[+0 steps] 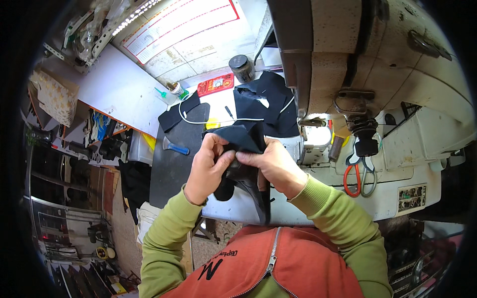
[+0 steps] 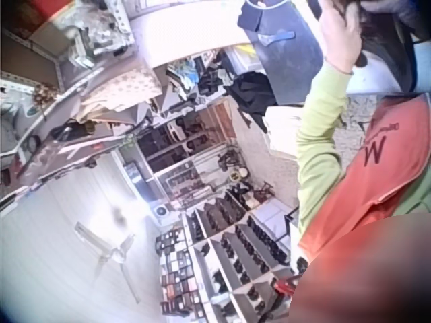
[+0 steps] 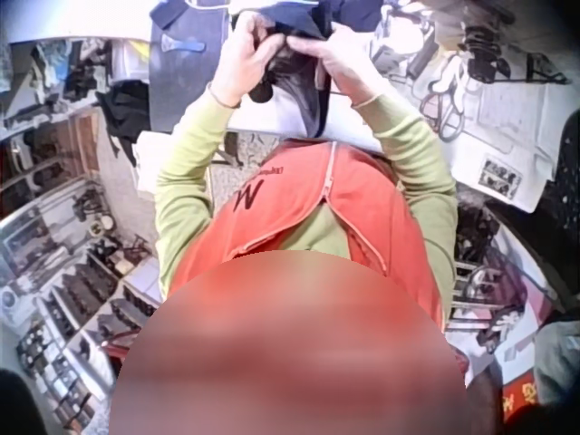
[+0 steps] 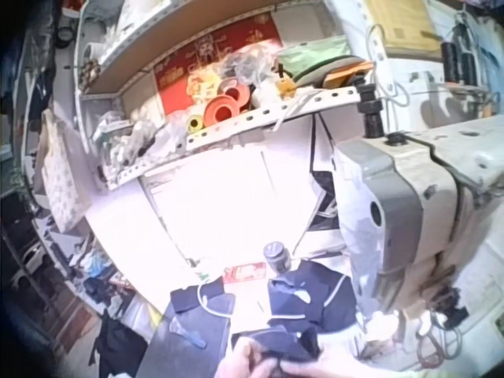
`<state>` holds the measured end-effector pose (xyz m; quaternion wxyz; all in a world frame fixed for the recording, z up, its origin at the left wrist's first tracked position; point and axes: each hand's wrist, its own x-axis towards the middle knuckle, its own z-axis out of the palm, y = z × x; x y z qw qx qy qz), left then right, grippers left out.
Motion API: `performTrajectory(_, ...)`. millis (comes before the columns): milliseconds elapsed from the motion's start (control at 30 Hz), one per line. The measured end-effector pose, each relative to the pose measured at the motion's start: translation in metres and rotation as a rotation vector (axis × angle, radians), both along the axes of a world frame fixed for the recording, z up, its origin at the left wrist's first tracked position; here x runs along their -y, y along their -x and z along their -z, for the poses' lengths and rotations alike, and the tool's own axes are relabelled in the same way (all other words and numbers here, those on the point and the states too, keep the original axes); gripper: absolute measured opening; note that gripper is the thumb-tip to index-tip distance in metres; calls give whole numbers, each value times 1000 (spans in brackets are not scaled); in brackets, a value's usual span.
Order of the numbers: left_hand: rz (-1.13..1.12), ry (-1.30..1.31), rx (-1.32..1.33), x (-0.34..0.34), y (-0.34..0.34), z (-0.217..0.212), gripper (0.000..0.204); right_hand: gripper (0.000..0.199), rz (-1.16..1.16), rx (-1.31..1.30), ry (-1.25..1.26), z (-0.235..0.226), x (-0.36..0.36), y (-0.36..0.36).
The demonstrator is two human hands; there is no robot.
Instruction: The person sews a black shoe using a sewing machine, guiding the shoe under the needle and stitching along the edge. They periodically stop to adjust the shoe and inspect the seam, then resume sewing until the segment ends.
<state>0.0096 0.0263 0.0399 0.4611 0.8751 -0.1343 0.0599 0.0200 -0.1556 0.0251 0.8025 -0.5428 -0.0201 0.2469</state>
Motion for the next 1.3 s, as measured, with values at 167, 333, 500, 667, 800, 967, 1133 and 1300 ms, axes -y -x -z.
performTrajectory(167, 125, 242, -479, -26, -17, -3, 34, 29, 272, -147, -217, 13, -14, 7)
performTrajectory(333, 97, -111, -488, -26, -19, -12, 17, 31, 197, -90, -220, 23, -11, 14)
performTrajectory(500, 95, 169, -492, -31, -9, 1, 9, 33, 233, -123, -269, 19, -12, 16)
performTrajectory(667, -44, 686, -644, -24, 2, -3, 24, 31, 353, -124, -383, 25, -14, 13)
performTrajectory(800, 8, 787, -546, -29, 8, -4, 23, 35, 332, -223, -443, 29, -7, 14)
performTrajectory(967, -17, 686, -472, -16, 20, -9, 19, 34, 412, -172, -498, 23, -11, 20)
performTrajectory(1133, -82, 756, -402, -21, 24, -4, 22, 28, 288, -355, -563, 13, -5, 26)
performTrajectory(1300, -96, 577, -130, -1, 35, 7, 21, 30, 227, -383, -598, 12, -5, 28)
